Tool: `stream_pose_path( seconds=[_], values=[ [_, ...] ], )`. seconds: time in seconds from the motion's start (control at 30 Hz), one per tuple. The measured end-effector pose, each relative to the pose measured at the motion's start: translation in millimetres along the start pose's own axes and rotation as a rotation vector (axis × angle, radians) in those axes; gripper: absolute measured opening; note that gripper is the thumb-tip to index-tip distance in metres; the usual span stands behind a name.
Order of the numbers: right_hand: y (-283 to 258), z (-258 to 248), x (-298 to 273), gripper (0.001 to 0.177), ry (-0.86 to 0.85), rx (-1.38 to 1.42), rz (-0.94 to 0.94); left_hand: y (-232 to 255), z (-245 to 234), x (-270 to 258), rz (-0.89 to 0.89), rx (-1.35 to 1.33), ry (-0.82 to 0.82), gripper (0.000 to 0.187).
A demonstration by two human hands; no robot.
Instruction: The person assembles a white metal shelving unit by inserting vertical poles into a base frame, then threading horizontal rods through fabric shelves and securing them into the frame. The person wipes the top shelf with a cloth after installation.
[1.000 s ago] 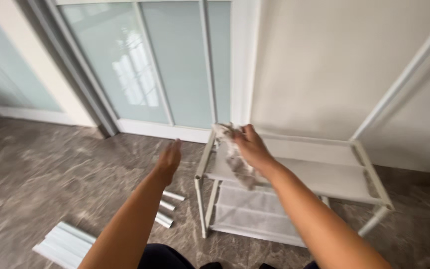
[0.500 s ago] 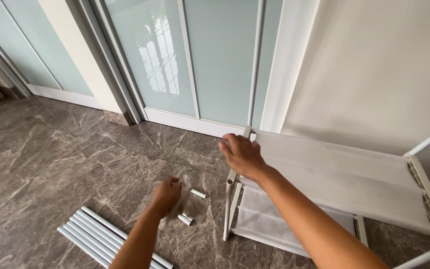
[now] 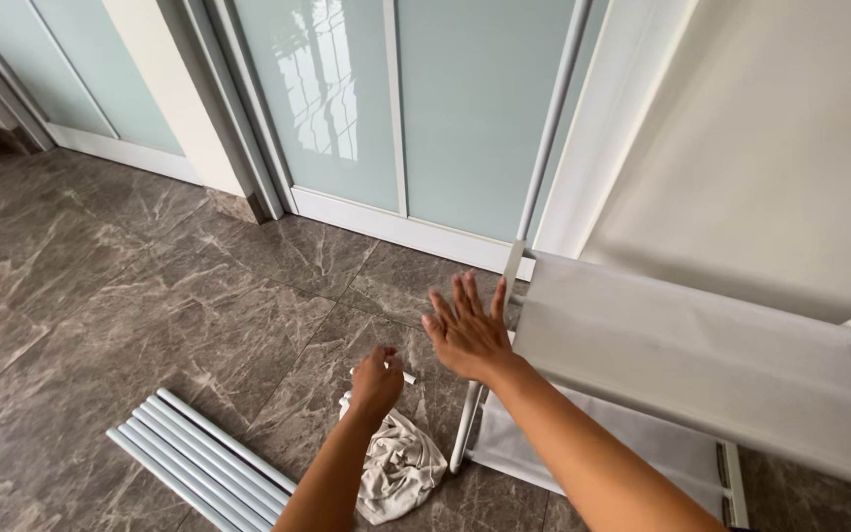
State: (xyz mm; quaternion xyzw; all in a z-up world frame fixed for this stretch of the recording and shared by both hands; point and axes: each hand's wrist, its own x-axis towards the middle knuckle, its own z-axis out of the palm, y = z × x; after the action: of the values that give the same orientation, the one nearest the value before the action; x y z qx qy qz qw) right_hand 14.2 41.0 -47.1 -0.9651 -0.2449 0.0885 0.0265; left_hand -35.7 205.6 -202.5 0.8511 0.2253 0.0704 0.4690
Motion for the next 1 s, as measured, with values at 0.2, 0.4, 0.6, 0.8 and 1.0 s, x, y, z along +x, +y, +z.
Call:
stream_pose_path(
  seconds=[0.2,0.4,0.6,0.8,1.0],
  values=[
    [4.2,-12.9,5.0,0.076,0.383,0.098,-0.074,11.7,-3.5,-8.5,0.036,-0.114,0.007,0.033],
    [-13.6,-1.2,-12.0,0.072,0.057,-0.068,0.006,17.6,-55.5,-12.3,0.095,0.131,-0.176,0.032],
    [-71.2,24.1,7.9,0.039,0.271,-0.014,-0.266,12.4,-150.0,-14.7,0.044,0.192,-0.363,0.034],
    [-165.3,124.1,42.5,0.012,0.096,0.385,-0.402,-77.1,-202.4,-26.4,-0.217,0.063,-0.305,0.035],
    [-235.7,260.9,66.3,0.011,-0.233,0.362,-0.419,-243.1,-188.4,-39.7,-0.597,-0.227,-0.162,0.033]
  ],
)
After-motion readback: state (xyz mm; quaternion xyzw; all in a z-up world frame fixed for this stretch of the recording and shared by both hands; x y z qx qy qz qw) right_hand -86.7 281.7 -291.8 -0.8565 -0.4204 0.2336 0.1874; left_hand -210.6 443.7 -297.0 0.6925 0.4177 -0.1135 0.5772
